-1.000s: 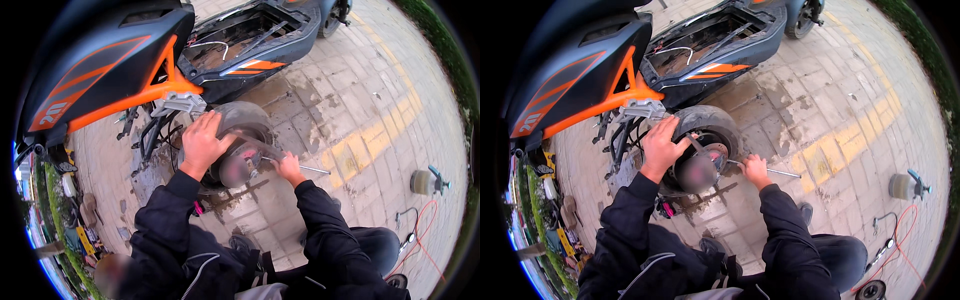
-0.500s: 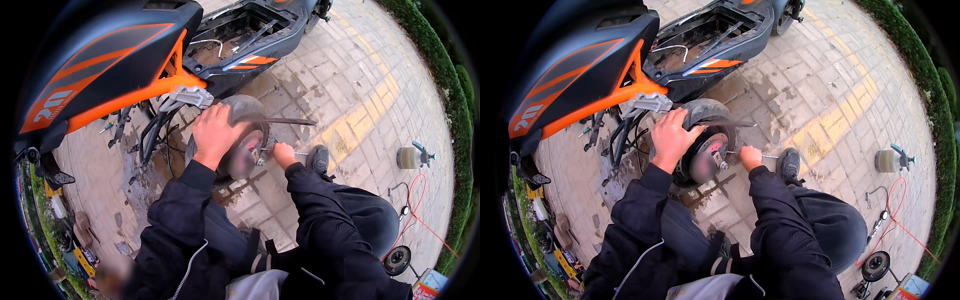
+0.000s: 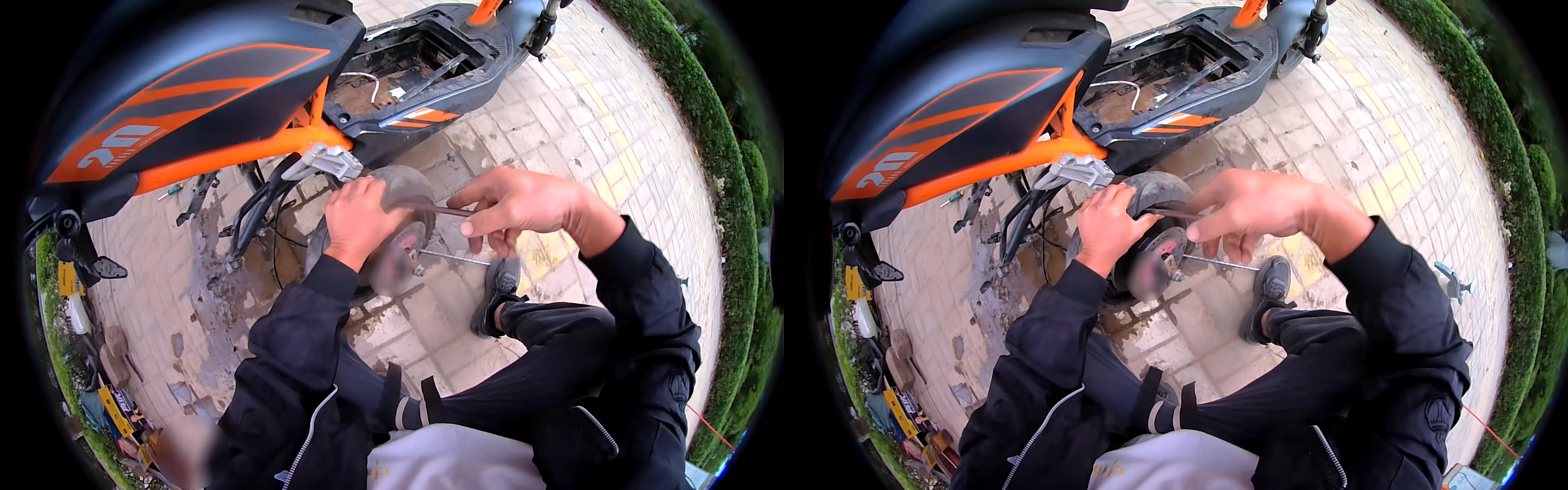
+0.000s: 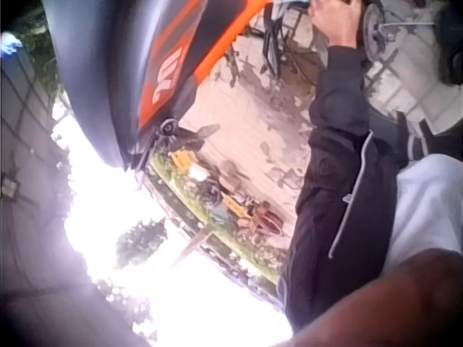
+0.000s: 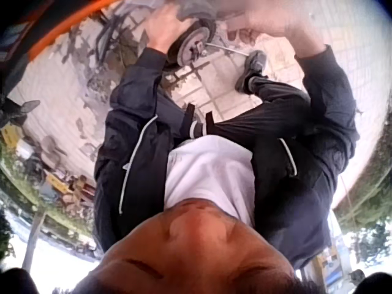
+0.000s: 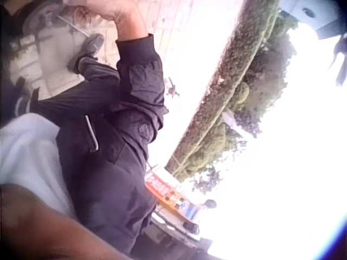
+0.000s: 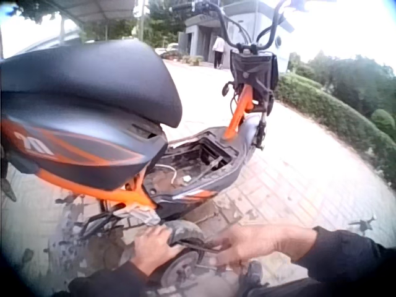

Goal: The person works on the rear tire of an electric scooter, using a tire lever to pry the tire bead and a pressure gauge to inflate the tire. They repeatedly attach and detach the gauge, checking the pressure and adjusting the tire bead with their hands.

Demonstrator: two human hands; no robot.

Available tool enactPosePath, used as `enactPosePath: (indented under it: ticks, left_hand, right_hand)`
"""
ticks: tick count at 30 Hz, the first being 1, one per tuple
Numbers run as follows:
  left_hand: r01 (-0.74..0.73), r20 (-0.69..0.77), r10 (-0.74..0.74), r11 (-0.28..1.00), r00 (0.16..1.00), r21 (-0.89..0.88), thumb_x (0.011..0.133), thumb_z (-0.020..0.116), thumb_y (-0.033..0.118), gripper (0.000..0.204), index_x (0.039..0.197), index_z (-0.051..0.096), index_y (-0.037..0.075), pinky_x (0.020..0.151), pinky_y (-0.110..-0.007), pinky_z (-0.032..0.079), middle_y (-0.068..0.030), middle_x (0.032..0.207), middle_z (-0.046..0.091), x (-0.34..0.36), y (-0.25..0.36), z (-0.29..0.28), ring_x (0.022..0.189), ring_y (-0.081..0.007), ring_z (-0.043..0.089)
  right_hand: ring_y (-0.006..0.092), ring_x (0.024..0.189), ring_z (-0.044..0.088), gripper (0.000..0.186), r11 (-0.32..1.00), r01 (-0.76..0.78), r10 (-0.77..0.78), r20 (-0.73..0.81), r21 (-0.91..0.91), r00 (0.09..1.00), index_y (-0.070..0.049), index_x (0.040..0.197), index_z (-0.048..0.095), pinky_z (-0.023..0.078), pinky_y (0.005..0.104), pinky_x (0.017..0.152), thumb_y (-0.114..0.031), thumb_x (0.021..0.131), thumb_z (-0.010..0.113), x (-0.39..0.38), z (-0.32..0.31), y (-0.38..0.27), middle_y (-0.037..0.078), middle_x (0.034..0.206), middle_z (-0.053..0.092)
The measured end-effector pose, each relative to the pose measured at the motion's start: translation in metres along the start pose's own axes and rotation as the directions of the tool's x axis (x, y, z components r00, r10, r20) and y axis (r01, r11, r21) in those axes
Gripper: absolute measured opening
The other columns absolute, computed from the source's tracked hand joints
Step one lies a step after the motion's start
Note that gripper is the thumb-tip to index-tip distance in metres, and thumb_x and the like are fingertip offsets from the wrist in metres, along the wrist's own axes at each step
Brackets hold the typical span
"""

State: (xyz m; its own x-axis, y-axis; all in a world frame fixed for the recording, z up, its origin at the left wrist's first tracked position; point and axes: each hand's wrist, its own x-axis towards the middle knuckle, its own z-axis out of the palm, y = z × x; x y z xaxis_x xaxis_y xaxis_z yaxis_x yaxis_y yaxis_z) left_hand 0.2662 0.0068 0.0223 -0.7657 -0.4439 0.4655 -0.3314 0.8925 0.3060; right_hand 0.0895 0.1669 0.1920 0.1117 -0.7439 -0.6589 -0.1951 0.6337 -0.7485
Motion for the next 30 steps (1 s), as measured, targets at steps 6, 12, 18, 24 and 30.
enactPosePath:
  ticks: [6,12,18,24,30]
  left_hand:
    - [0.023,0.119,-0.011,0.995,0.993,-0.1,0.07,0.081,0.032,0.071,0.127,0.054,0.0,0.096,-0.041,0.047,-0.018,0.121,0.061,-0.026,-0.017,-0.022,0.113,-0.033,0.058]
    - [0.482,0.487,-0.318,0.837,0.814,-0.259,0.06,0.084,0.032,0.083,0.127,0.051,-0.005,0.099,-0.038,0.046,-0.0211,0.123,0.06,-0.043,-0.062,-0.028,0.114,-0.0321,0.059]
    - [0.567,0.65,-0.172,0.678,0.741,-0.467,0.055,0.088,0.033,0.086,0.124,0.053,-0.004,0.097,-0.034,0.046,-0.0181,0.117,0.064,-0.04,-0.097,0.0,0.11,-0.0276,0.062]
    - [0.529,0.619,-0.206,0.749,0.758,-0.398,0.057,0.085,0.033,0.082,0.122,0.054,-0.005,0.095,-0.036,0.047,-0.021,0.115,0.065,-0.033,-0.088,-0.009,0.108,-0.0302,0.063]
    - [0.533,0.655,-0.152,0.726,0.74,-0.434,0.058,0.082,0.031,0.077,0.122,0.055,-0.003,0.094,-0.036,0.048,-0.0206,0.112,0.066,-0.028,-0.088,-0.005,0.106,-0.0322,0.064]
  right_hand:
    - [0.0224,0.066,0.065,0.029,0.817,0.038,-0.111,-0.092,-0.576,0.99,0.0,0.106,0.069,0.051,0.0349,0.064,-0.014,0.083,0.057,0.005,0.0,-0.005,0.013,0.073,0.067]
    - [0.0324,0.074,0.066,0.026,0.621,-0.069,0.037,-0.058,-0.78,0.998,0.004,0.099,0.067,0.05,0.0402,0.066,-0.011,0.078,0.059,0.023,-0.001,-0.033,0.019,0.076,0.067]
    - [0.0405,0.085,0.065,0.023,0.391,-0.119,0.038,-0.114,-0.912,0.993,0.003,0.092,0.069,0.05,0.0464,0.073,-0.007,0.074,0.057,0.029,0.007,-0.044,0.024,0.08,0.066]
    - [0.039,0.09,0.065,0.02,0.424,-0.247,-0.077,-0.306,-0.871,0.949,-0.002,0.094,0.07,0.051,0.0453,0.08,-0.013,0.08,0.062,0.034,0.007,-0.032,0.022,0.086,0.068]
    - [0.0383,0.089,0.064,0.017,0.304,-0.24,-0.088,-0.278,-0.922,0.957,-0.003,0.093,0.07,0.051,0.0455,0.081,-0.015,0.085,0.06,0.036,-0.021,0.006,0.019,0.087,0.068]
